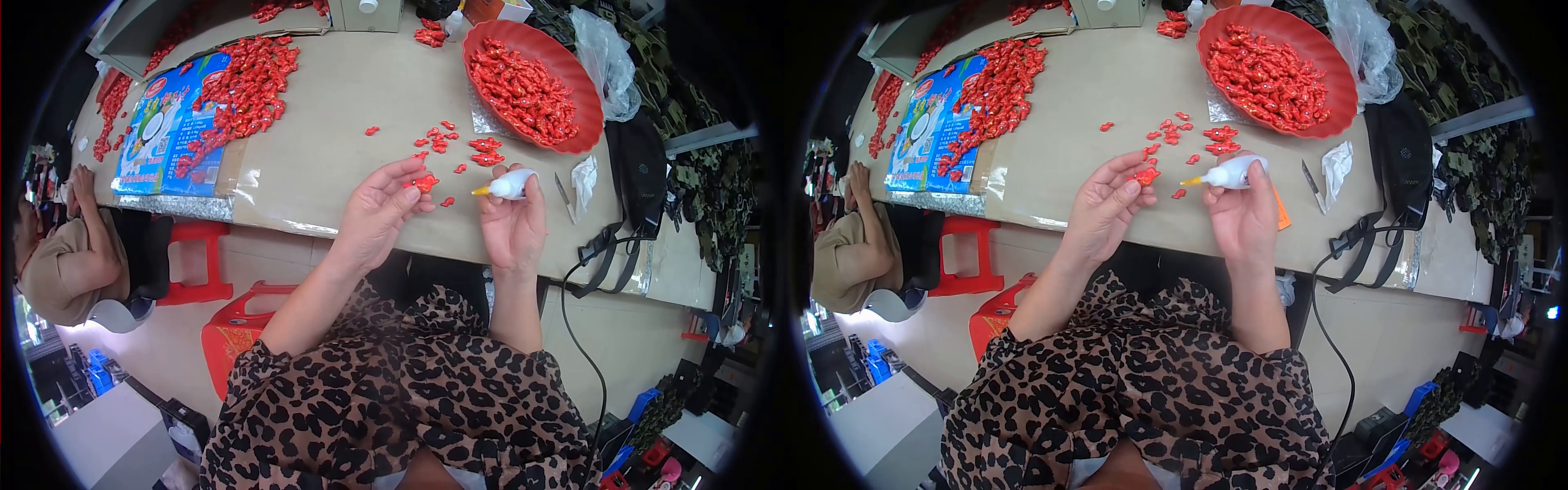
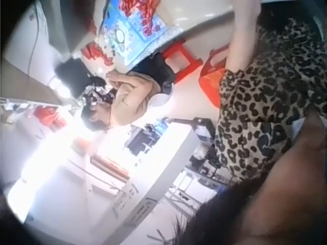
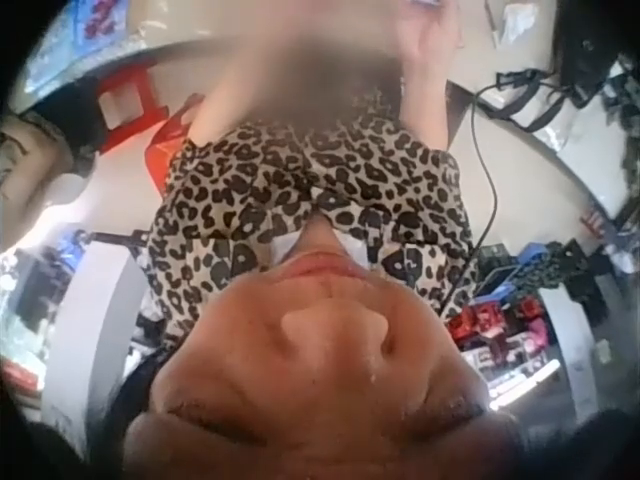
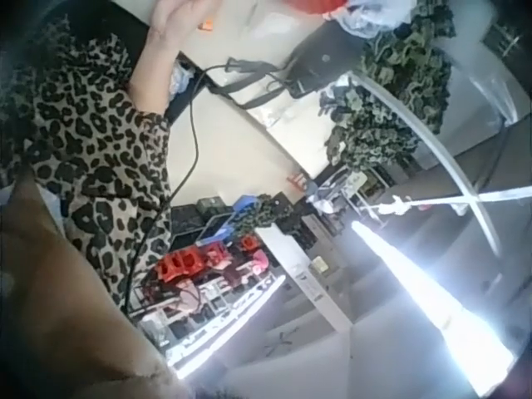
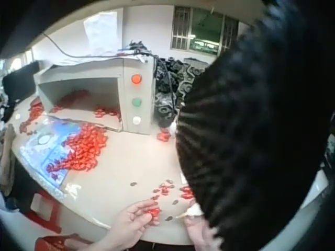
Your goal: The person assembles small red plastic figurines by applying glue from a squeeze bottle and joining parts together by hand, wiping the glue bottle tip with a cloth.
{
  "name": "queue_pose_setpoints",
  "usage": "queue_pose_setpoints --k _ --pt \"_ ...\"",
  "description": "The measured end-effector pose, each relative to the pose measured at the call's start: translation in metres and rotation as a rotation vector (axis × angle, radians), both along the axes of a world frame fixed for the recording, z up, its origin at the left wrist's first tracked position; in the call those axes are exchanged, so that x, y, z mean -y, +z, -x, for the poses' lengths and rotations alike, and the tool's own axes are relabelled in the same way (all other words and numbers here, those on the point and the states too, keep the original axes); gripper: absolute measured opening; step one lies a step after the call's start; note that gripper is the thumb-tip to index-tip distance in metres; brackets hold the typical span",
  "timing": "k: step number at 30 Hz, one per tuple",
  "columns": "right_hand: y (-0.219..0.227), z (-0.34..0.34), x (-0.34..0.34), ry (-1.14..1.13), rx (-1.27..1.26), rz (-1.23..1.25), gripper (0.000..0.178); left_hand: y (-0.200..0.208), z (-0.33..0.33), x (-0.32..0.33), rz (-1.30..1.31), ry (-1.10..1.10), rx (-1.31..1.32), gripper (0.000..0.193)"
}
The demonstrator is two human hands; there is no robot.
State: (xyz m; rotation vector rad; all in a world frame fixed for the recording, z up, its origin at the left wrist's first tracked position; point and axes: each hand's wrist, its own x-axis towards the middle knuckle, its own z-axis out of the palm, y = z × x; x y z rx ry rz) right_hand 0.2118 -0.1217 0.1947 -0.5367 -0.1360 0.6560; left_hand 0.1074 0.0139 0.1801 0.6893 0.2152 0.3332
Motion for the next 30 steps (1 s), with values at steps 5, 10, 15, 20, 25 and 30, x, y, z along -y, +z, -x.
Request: queue_pose_setpoints --k 5,10,15,20,25,30 --pt "-0.004 0.000 -0.003 -0.065 0.040 0.062 0.022 0.003 0.000 0.001 -0.065 -0.014 -0.029 0.036" --pt "-0.007 0.002 -0.002 -0.067 0.136 0.082 0.021 -0.002 0.003 0.003 -0.132 -0.014 -0.022 0.033" --pt "-0.005 0.003 -0.004 -0.156 0.383 0.161 0.021 -0.003 0.000 0.008 -0.196 0.051 -0.017 0.028" --pt "-0.014 0.014 -0.005 -0.273 0.562 0.217 0.023 -0.007 -0.001 0.014 -0.254 0.148 -0.010 0.026" --pt "-0.017 0.023 -0.003 -0.331 0.768 0.275 0.027 -0.010 0.000 0.017 -0.339 0.183 -0.031 0.025" --pt "-0.023 0.024 -0.002 -0.382 0.902 0.417 0.030 -0.010 0.000 0.017 -0.331 0.171 -0.039 0.024"
